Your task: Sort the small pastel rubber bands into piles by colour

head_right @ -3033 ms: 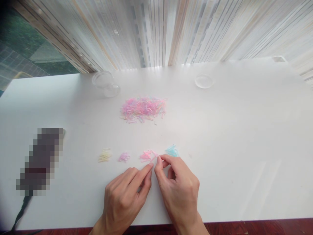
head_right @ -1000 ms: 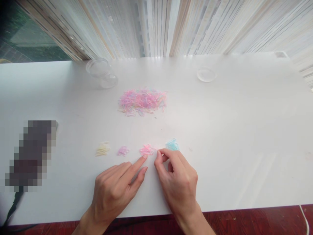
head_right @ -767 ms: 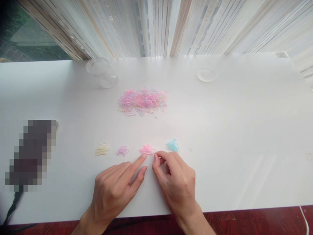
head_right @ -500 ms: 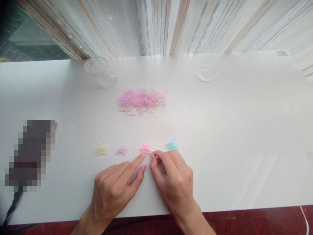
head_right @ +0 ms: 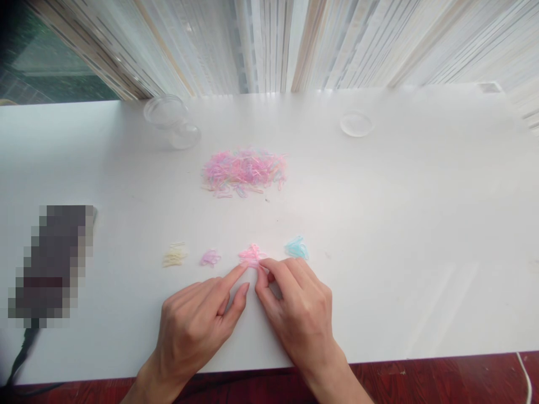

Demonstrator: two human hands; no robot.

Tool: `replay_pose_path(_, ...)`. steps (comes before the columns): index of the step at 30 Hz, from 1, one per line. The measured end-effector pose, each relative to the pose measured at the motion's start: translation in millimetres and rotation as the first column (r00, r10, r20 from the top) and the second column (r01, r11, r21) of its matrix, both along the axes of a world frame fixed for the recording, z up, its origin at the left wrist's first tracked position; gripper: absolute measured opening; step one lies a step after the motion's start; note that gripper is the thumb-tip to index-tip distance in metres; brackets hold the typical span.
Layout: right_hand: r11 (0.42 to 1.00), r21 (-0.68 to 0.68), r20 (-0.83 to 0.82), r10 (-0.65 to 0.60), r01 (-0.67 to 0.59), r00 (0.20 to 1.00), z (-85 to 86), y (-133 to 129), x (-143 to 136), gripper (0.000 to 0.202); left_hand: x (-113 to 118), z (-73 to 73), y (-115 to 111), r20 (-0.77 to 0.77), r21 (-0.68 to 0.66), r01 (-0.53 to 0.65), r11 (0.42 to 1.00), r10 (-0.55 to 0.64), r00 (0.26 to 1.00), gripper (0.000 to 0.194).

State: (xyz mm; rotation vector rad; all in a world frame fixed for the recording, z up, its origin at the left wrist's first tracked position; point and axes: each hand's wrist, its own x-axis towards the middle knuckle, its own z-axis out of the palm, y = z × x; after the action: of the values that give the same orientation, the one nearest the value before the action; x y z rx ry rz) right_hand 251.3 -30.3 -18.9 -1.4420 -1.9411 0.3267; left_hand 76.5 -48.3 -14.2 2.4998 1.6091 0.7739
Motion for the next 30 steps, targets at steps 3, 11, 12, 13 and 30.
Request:
replay_pose_path(3, 1.0, -0.006, -0.004, -0.003, 0.003, 1.0, 0.0, -0.3, 0.3, 0.01, 0.0, -0.4, 0.2, -0.005, -0.006, -0.003, 1.0, 0.003, 1.0, 0.02)
replay_pose_path(11, 0.999, -0.001, -0.013, -0.041, 0.041, 0.999, 1.2, -0.5, -0.5, 0.012, -0.5, 0.6, 0.2, -0.004, -0.005, -0.004, 1.0, 0.004, 1.0, 0.019)
replay_pose_path(12, 0.999, 0.004, -0.011, -0.053, 0.053, 0.999, 1.0, -0.4, -1.1, 0.012, -0.5, 0.9, 0.2, 0.0, -0.005, -0.001, 1.0, 0.001, 1.0, 0.019)
replay_pose_path(13, 0.998, 0.01, -0.006, -0.066, 0.066, 0.998, 0.7, -0.3, -1.7, 0.012, -0.5, 1.4, 0.3, 0.004, -0.007, 0.003, 1.0, -0.003, 1.0, 0.019)
replay_pose_path(30, 0.996, 0.018, -0.03, -0.084, 0.085, 0.996, -3.2, 1.5, -3.2, 0.015, -0.2, -1.7, 1.8, 0.022, 0.014, -0.007, 1.0, 0.007, 1.0, 0.02)
